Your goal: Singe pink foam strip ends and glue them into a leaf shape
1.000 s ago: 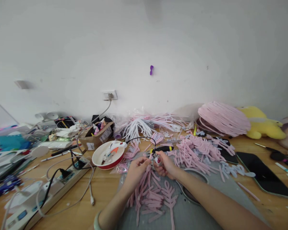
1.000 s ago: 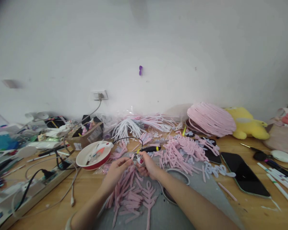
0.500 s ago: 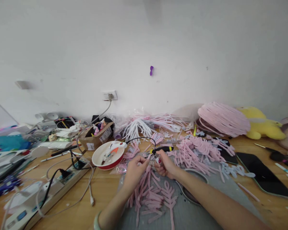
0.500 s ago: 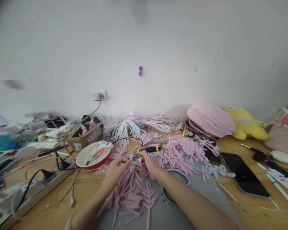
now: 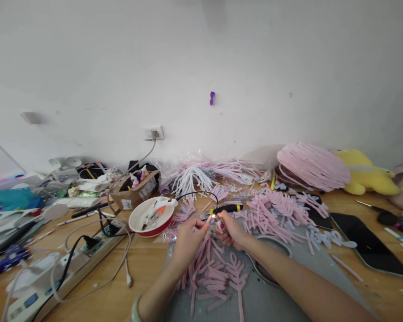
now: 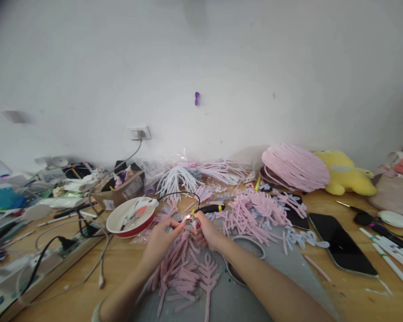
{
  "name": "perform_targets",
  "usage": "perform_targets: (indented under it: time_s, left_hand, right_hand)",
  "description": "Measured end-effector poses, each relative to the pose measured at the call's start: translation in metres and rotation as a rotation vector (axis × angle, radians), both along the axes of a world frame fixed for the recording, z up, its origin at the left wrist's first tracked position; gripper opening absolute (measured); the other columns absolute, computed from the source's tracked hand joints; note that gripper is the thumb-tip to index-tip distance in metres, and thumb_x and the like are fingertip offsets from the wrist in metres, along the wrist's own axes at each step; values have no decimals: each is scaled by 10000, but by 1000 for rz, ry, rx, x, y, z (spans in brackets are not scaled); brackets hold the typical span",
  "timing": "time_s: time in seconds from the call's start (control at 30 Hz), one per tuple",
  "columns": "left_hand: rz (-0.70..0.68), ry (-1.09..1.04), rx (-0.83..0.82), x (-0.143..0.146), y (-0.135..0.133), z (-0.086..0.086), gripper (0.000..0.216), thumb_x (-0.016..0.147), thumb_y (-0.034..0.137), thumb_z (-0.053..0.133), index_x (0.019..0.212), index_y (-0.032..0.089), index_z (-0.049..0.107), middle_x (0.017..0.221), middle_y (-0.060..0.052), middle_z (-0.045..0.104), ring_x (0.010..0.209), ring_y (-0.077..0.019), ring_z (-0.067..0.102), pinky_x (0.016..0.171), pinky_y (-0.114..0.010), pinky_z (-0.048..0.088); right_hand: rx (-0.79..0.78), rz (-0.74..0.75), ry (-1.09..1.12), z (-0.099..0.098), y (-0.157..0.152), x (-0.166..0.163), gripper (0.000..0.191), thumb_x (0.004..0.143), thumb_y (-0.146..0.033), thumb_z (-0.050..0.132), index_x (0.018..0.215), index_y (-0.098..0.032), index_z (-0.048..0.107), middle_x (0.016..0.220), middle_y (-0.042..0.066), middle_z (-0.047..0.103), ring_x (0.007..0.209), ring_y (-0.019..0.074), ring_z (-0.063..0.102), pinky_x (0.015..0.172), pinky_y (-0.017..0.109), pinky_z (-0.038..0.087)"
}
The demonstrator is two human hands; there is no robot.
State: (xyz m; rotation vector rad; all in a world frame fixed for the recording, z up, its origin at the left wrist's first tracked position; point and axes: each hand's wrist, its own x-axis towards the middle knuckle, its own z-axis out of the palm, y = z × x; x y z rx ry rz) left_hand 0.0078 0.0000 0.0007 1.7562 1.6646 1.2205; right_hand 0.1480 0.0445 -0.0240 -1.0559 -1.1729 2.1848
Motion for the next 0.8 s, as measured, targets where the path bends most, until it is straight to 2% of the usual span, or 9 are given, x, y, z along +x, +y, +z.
perform_targets:
  time_s: [0.37,0.8]
  left_hand:
    - [14,101,30,2,-3,3,196,696,294,548,547,177,594,622,-22,641,667,-188,575,598,-257,358]
    - [12,98,63,1,-3,1,181,686,297,559,542,189,587,617,-14,642,650,-179,567,606,-254,357]
  right_hand:
    - [24,-21,-65,3,-4,-2,462,797,-453,185,464,-180,354,338,-73,216,270,37,125,280,151,47]
    - [6,-5,-54,2,-3,-1,463,797,-477,188,485,-181,359,346,-71,217,278,40,123,284,156,42]
